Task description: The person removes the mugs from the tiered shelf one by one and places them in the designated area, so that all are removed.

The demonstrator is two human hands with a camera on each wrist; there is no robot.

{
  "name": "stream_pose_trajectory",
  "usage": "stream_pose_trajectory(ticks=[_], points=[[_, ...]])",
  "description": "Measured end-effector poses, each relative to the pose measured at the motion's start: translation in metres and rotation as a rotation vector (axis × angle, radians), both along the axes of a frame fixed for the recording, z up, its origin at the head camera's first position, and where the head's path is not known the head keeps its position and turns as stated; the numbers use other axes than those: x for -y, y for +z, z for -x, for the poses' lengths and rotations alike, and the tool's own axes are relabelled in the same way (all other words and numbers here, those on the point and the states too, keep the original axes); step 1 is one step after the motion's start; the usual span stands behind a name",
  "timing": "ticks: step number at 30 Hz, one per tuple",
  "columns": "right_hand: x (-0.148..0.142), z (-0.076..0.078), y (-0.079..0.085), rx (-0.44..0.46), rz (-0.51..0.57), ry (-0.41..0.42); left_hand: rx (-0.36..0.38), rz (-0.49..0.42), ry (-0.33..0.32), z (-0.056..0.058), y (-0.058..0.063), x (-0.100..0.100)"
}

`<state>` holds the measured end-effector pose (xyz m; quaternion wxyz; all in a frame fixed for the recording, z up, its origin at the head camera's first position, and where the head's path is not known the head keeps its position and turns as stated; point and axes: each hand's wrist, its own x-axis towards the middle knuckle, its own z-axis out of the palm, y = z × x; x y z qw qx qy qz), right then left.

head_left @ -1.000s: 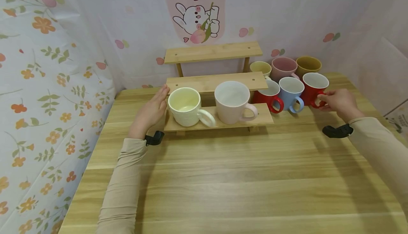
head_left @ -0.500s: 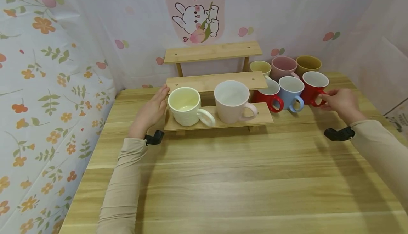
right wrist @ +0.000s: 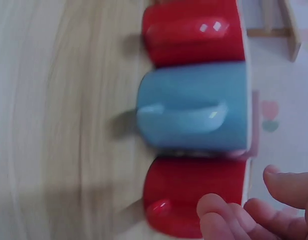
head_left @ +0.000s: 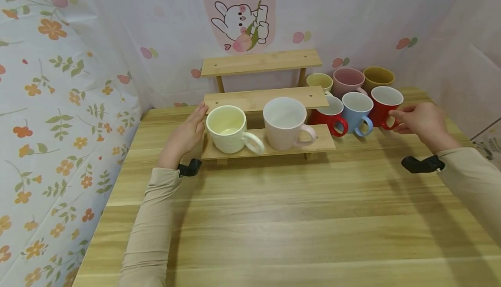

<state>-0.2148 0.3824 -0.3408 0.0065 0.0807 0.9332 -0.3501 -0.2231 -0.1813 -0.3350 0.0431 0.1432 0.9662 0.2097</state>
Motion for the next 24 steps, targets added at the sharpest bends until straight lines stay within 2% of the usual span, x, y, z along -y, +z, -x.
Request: stream_pose_trajectory(ticks=[8,14,24], points=[[0.025,-0.008,0.015,0.032,0.034,0.100,0.007,0.001,0.001,0.001,0.000,0.001],[0.046,-0.017,0.026,0.067,0.007,0.143,0.018,0.010,0.003,0.001,-0.001,0.002],[0.075,-0.030,0.038,0.026,0.003,0.194,0.004,-0.002,-0.005,-0.001,0.000,0.000]])
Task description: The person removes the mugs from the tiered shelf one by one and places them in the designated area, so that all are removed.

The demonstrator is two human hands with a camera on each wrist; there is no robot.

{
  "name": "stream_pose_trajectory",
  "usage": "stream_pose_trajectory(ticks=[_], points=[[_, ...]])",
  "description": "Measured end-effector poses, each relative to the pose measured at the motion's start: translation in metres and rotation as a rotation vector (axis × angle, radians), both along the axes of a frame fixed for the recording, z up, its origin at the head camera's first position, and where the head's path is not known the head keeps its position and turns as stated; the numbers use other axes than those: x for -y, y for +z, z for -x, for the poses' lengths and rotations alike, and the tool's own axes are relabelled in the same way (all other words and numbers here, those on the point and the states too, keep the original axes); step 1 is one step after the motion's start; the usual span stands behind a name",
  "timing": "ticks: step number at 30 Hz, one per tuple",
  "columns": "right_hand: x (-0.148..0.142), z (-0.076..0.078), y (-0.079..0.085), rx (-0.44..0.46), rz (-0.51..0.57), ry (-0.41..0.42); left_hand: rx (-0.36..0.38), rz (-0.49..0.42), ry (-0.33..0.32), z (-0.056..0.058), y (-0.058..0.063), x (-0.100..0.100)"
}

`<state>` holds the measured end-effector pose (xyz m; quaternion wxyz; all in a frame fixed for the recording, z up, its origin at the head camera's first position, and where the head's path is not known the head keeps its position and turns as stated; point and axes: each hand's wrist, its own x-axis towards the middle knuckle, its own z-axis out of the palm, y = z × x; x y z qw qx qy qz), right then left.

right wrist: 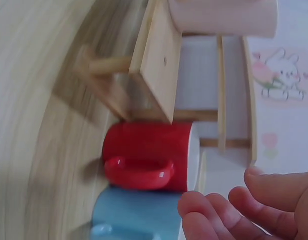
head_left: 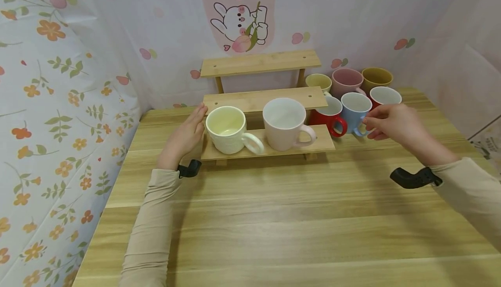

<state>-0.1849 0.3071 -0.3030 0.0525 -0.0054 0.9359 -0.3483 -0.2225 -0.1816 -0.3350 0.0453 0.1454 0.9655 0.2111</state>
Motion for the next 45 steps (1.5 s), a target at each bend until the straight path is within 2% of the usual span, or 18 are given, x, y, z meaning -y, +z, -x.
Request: stream_pose_trajectory(ticks=[10,17,30,35,45], points=[[0.028,-0.009,0.004,-0.125,-0.029,0.017,0.001,-0.012,0.006,0.001,0.000,0.000],[0.050,-0.014,0.007,-0.090,-0.019,0.050,-0.001,-0.005,0.007,0.001,-0.001,-0.001],[0.087,-0.015,0.010,-0.112,0.021,0.144,-0.007,-0.009,0.001,0.001,-0.001,0.001],[0.096,-0.014,0.010,-0.113,0.031,0.149,-0.008,-0.015,0.002,0.001,-0.001,0.001],[0.110,-0.014,0.006,-0.104,0.011,0.214,-0.010,-0.016,0.004,0.002,-0.001,0.002]])
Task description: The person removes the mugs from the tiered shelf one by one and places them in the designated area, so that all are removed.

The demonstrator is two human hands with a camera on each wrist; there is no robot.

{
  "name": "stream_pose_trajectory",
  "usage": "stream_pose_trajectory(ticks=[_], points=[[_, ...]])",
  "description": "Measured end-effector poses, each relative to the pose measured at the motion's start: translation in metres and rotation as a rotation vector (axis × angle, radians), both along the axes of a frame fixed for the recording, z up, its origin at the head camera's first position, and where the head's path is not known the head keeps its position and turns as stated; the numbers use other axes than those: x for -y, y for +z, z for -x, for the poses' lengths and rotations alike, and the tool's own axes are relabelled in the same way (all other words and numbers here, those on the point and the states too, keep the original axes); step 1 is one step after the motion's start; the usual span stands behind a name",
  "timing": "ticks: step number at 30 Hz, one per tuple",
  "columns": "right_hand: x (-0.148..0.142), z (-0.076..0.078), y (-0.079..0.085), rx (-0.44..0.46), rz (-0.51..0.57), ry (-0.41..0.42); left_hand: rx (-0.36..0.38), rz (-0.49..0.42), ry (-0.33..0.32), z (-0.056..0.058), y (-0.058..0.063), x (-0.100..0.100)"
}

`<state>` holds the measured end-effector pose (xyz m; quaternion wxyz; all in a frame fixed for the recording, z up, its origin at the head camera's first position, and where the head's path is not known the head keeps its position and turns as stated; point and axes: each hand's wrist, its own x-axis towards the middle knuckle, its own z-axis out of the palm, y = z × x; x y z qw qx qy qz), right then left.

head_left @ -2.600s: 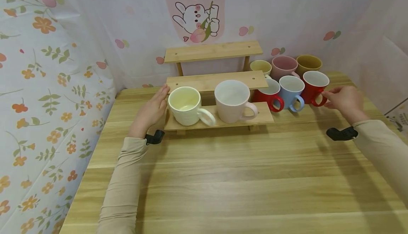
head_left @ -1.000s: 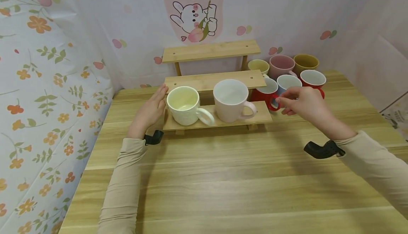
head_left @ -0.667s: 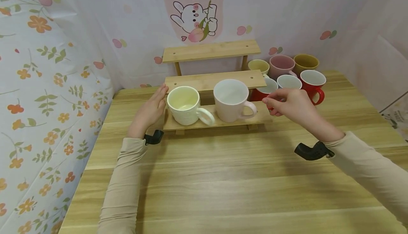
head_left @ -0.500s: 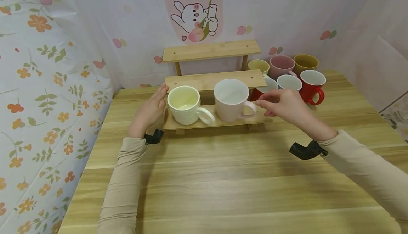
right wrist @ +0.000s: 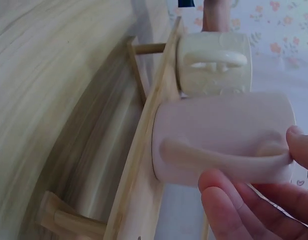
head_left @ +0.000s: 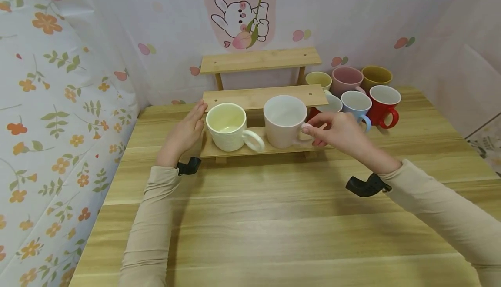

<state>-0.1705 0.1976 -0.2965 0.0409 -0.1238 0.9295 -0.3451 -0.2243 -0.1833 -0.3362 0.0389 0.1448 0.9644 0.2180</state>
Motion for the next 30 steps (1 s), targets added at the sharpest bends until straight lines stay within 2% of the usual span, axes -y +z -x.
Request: stream_pose_trajectory(ticks=[7,17,30], points=[[0.005,-0.003,-0.002,-0.037,0.041,0.017,-0.001,0.008,0.000,0.000,0.003,0.000],[0.004,-0.007,-0.002,-0.099,0.027,0.002,0.008,0.011,0.003,-0.001,0.001,-0.001],[-0.022,-0.020,0.001,-0.137,0.052,-0.077,0.000,-0.003,0.000,-0.001,0.001,-0.001]])
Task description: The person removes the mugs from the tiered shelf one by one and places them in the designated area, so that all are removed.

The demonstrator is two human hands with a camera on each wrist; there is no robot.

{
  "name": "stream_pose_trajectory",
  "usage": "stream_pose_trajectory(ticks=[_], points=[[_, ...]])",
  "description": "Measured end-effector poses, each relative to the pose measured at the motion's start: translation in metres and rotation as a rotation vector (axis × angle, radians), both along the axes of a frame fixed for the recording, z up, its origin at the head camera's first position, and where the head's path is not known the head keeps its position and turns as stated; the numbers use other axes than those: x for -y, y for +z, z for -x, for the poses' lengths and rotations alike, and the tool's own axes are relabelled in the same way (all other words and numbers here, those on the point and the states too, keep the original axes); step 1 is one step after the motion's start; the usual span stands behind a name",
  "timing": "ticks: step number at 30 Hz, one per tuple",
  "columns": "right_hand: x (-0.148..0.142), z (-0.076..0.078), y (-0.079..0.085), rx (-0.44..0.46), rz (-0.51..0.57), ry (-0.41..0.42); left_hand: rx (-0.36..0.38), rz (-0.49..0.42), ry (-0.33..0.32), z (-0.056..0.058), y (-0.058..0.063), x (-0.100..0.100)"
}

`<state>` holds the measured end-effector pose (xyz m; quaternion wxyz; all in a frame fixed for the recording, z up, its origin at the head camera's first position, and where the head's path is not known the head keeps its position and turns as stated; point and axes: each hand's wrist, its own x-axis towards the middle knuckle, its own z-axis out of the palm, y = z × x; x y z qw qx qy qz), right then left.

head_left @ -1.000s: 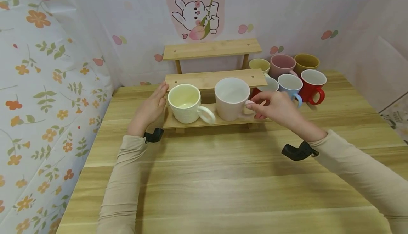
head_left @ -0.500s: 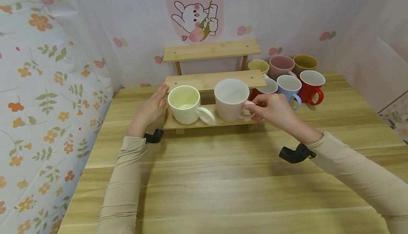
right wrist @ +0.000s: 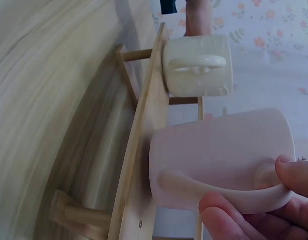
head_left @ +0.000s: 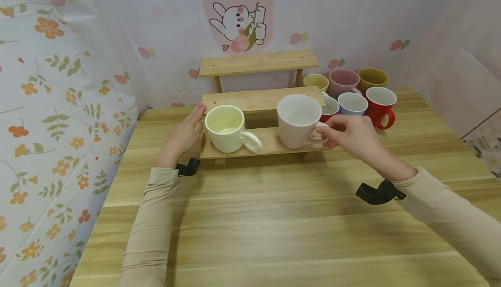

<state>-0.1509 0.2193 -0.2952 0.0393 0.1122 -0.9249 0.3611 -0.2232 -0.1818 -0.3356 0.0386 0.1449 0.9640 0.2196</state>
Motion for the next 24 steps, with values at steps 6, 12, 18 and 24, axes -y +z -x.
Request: stream_pose_trajectory(ticks=[6,12,18,24], points=[[-0.016,-0.008,0.003,0.018,0.010,-0.051,0.008,-0.002,-0.001,0.000,0.000,0.001],[-0.034,-0.015,0.001,0.043,0.020,-0.096,0.010,0.013,-0.008,0.001,0.001,0.000],[-0.054,-0.025,0.000,0.041,-0.003,-0.123,0.013,0.017,-0.006,0.000,0.001,0.000],[-0.071,-0.036,0.001,0.052,-0.075,-0.202,0.008,0.015,0.000,0.001,0.000,0.001]])
